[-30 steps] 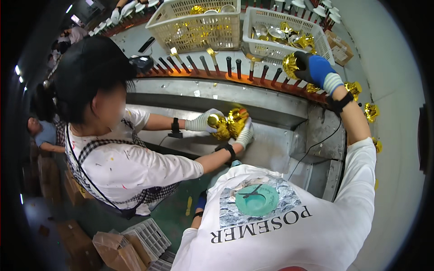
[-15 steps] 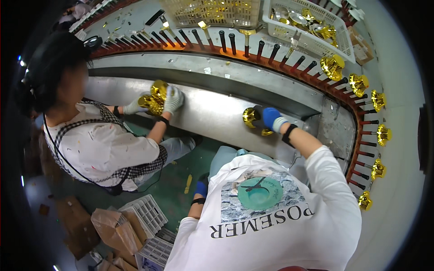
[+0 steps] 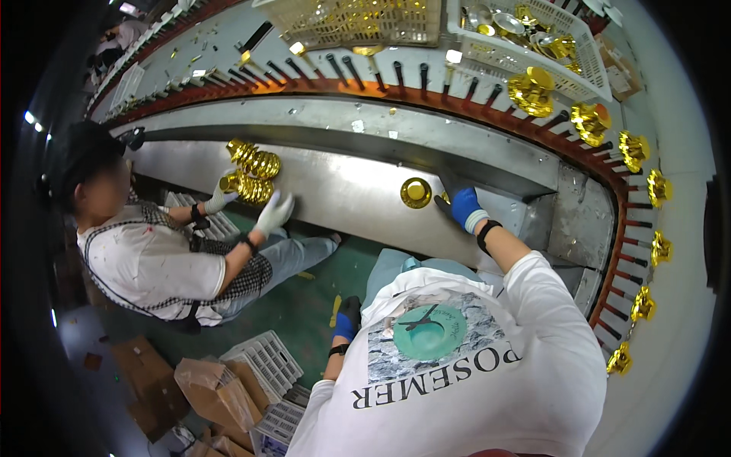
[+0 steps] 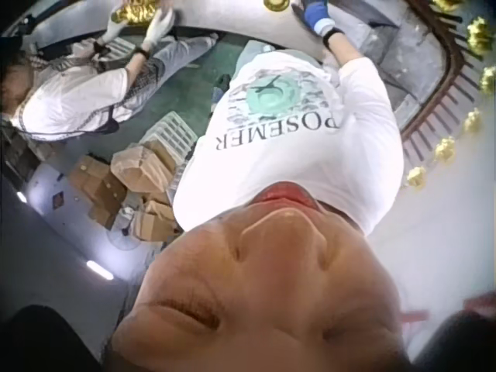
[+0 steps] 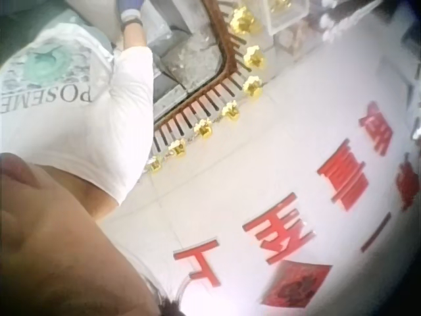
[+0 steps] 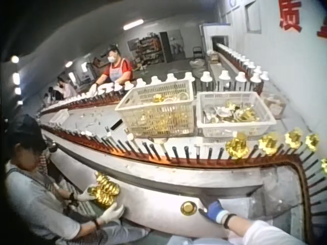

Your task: The person handles gold-colored plastic trophies on a manufacturing line, taking them from a bin and placing them onto a rotating assembly rack before moving them to a conveyor.

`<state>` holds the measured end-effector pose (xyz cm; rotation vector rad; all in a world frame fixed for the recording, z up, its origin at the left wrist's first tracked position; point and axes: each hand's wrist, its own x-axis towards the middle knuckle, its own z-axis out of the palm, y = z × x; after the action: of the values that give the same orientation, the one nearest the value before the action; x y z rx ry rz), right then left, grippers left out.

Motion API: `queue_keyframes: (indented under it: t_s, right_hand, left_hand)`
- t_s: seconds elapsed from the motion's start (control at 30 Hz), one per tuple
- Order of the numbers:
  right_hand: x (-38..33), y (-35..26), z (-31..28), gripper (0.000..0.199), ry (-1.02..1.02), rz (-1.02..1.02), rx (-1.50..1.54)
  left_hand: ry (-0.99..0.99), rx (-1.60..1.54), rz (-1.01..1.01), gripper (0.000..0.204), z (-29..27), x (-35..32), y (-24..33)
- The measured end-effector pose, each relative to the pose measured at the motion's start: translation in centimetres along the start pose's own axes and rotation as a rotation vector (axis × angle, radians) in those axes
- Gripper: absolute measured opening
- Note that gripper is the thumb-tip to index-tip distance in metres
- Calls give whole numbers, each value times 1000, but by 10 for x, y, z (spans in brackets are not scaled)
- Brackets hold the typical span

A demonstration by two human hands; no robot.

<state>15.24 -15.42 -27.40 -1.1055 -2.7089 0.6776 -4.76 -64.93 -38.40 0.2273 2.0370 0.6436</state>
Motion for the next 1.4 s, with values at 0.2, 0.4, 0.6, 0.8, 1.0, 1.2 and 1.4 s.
queue_keyframes:
  t_s: [0.2,0.4,0.6,0.8,1.0,1.2,1.4]
  right_hand:
    - [-43,63,0,78,37,100,-73]
    - [-39,-2,-164,61,520,-302,-80]
    - [50,4,-336,63,918,-176,-386]
    - [82,11,-309,53,610,-104,-86]
    - [-2,-33,-308,40,603,-388,78]
    - [-71,14,-138,59,136,-11,396]
    - [-65,25,-72,70,-16,303,21]
  left_hand:
    - [-14,-193,372,60,-19,23,224]
    - [-85,56,1028,57,-4,-44,505]
    - [348,458,1730,80,24,-70,707]
    - [343,802,1417,60,43,-23,734]
    - [385,559,1714,47,-11,-85,643]
    - [38,655,1188,61,51,15,454]
    - [25,896,894,76,113,73,421]
